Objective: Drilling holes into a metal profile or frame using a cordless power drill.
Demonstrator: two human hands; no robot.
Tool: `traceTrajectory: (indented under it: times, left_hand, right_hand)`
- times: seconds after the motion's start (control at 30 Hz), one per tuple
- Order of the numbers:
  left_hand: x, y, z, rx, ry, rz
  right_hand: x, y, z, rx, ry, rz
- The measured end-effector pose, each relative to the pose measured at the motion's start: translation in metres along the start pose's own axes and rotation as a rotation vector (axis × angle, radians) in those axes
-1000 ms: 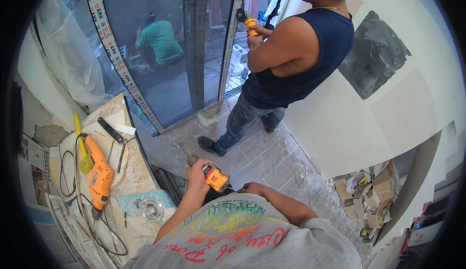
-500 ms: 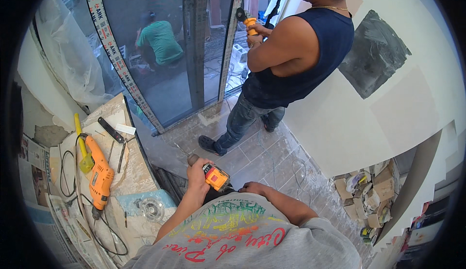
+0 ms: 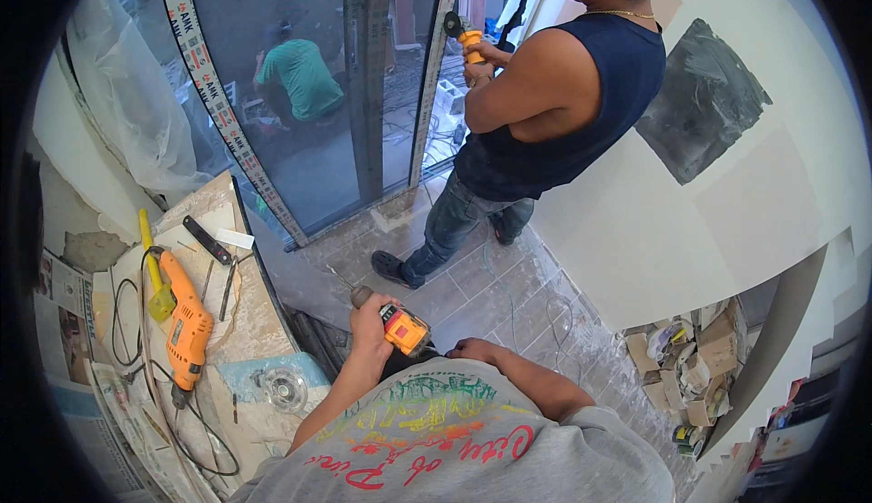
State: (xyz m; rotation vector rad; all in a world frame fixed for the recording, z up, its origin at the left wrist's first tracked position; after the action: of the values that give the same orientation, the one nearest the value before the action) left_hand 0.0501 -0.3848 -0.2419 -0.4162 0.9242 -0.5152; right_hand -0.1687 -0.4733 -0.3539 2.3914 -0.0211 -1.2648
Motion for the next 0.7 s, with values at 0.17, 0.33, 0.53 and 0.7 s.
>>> traceTrajectory:
  times: [0.17,0.33,0.53,0.7]
  left_hand:
    - [-0.006,-0.003,0.003,-0.028,0.034,0.018]
    - [-0.005,-0.004,0.002,-0.033,0.032,0.012]
    - [-0.007,-0.007,0.003,-0.026,0.034,0.007]
    - [-0.003,-0.001,0.000,-0.031,0.028,0.020]
  right_hand:
    - [-0.012,0.005,-0.018,-0.073,0.079,-0.031]
    - [-0.009,0.005,-0.016,-0.071,0.064,-0.036]
    - [-0.008,0.004,-0.007,-0.028,0.007,-0.015]
    - [-0.021,0.010,-0.031,-0.099,0.142,-0.042]
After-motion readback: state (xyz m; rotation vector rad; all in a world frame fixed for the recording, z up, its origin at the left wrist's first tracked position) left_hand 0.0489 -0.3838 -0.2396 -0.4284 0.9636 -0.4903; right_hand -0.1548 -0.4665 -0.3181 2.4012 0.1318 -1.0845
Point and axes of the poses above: each hand's wrist, its own x-axis towards the middle knuckle, its own y-axis out of the back of the hand, z = x × y, the point moved 6 cm from there along x, towards the middle knuckle, and after that the axes turned 5 degrees about y, right-handed, at the moved point
